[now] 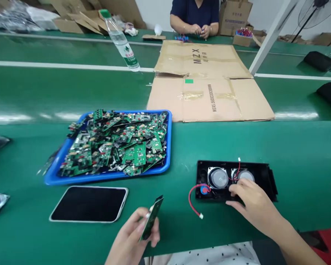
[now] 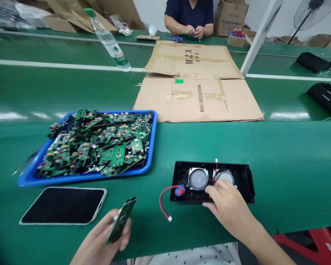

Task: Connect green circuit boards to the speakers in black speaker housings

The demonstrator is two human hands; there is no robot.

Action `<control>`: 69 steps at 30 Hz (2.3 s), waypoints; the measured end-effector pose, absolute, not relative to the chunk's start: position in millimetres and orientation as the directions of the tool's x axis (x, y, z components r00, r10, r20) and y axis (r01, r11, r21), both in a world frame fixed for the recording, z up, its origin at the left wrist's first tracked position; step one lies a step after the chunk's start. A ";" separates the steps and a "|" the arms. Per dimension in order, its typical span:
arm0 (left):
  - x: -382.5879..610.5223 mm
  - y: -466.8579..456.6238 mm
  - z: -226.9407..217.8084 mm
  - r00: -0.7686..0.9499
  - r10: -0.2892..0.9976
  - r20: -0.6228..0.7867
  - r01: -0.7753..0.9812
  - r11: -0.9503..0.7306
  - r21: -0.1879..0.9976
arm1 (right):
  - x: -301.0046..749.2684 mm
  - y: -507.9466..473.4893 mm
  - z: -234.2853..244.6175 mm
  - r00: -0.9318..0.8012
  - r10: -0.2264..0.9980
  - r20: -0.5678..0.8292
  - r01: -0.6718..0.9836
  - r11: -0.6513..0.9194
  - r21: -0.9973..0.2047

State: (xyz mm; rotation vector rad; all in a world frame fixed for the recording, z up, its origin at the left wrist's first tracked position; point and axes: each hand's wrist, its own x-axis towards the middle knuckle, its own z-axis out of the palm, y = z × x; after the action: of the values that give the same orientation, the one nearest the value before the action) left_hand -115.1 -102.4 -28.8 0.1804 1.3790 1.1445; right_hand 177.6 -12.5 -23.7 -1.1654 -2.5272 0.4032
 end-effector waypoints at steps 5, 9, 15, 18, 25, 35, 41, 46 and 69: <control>-104.4 -93.1 -27.5 -0.116 0.780 -0.615 -0.548 0.466 0.695 | 148.2 -14.8 -18.2 -0.617 0.679 0.397 0.507 0.729 -0.459; -98.4 -98.5 -31.6 -0.122 0.830 -0.544 -0.630 0.359 0.689 | 115.1 -17.9 -17.1 -0.671 0.556 0.491 0.360 0.823 -0.441; -89.4 -105.3 -39.1 0.013 0.899 -0.438 -0.749 0.298 0.592 | 108.9 -15.1 -9.6 -0.605 0.576 0.549 0.241 0.790 -0.563; -88.5 -107.5 -39.1 0.043 0.916 -0.399 -0.789 0.277 0.549 | 123.1 -6.7 -2.1 -0.526 0.590 0.613 0.347 0.807 -0.479; -90.5 -103.1 -33.0 -0.049 0.888 -0.457 -0.649 0.320 0.691 | 139.8 2.2 10.3 -0.184 0.729 0.660 0.605 0.613 -0.508; -86.0 -87.6 -18.7 -0.346 0.891 -0.294 -0.296 0.194 0.935 | 128.3 8.2 -0.8 -0.294 0.913 0.283 -0.082 0.271 -0.959; -81.6 -80.5 -14.6 -0.340 0.910 -0.240 -0.137 0.204 0.969 | 119.2 1.7 2.6 -0.488 0.782 0.387 0.197 0.531 -0.824; -73.2 -75.6 -10.0 -0.304 0.930 -0.208 -0.214 0.146 0.966 | 102.0 -11.1 4.8 -0.549 0.707 0.446 0.275 0.656 -0.703; -36.2 -80.0 -14.4 -0.454 0.871 0.186 -0.053 -0.235 0.971 | 83.6 -24.6 4.1 -0.439 0.819 0.369 0.298 0.520 -0.800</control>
State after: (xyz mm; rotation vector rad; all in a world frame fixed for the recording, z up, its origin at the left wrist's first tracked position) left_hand -36.2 -80.0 -14.4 1.0313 1.3438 1.7654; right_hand 83.6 -24.6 4.1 -0.9101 -1.9821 0.8489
